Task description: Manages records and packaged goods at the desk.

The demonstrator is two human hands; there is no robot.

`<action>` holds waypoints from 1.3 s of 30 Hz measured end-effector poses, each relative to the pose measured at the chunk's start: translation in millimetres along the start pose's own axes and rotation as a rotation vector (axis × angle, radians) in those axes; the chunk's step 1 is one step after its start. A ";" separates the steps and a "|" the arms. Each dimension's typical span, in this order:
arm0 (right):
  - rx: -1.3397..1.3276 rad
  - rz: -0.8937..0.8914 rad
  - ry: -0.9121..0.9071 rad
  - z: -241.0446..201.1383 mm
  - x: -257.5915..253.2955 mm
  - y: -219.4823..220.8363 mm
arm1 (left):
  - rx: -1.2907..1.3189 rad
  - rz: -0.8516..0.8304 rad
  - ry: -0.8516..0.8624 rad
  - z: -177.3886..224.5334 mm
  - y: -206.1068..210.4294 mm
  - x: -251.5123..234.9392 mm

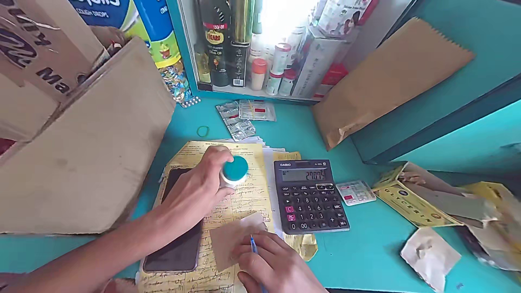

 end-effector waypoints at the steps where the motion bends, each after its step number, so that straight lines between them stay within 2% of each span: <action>1: -0.002 0.004 0.000 0.7 0.2 0.4 | 0.025 -0.005 -0.001 -1.5 2.1 0.2; 8: -0.030 0.019 0.016 3.9 -0.4 0.7 | 0.132 -0.028 -0.147 -13.1 8.4 8.1; 11: -0.073 0.035 0.045 3.7 -1.6 -1.9 | 0.089 -0.039 -0.192 -10.7 5.6 9.8; 15: -0.291 0.280 0.146 -2.6 -0.4 -22.0 | -0.038 -0.009 -0.101 -1.7 -6.8 18.0; 18: -0.436 0.446 0.236 1.1 5.4 -38.1 | -0.131 0.082 0.051 26.9 -26.6 47.8; 21: -0.596 0.445 0.323 5.9 5.7 -35.9 | -0.053 0.028 0.224 48.5 -28.0 81.1; 23: -0.655 0.415 0.413 3.2 0.9 -27.7 | -0.050 -0.076 0.301 51.1 -13.5 93.4; 25: -0.655 0.393 0.519 -2.4 -3.4 -18.8 | -0.087 -0.105 0.340 48.9 0.8 97.7; 29: -0.587 0.305 0.648 -15.2 -14.7 -2.9 | -0.106 -0.100 0.359 41.7 13.8 101.9; 34: -0.451 0.354 0.760 -16.3 -17.1 7.6 | -0.089 -0.045 0.364 41.7 18.4 104.3; 39: -0.390 0.426 0.758 -16.6 -12.7 8.6 | -0.091 -0.053 0.333 44.9 20.0 107.2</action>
Point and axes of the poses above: each hand's wrist, its own x-axis away from the middle knuckle, its own y-axis out of the palm, z = x × y, the point moved 5 cm from there along -x, towards the middle knuckle, and after that the axes turned 11 degrees about -z, right-handed, at the moved point
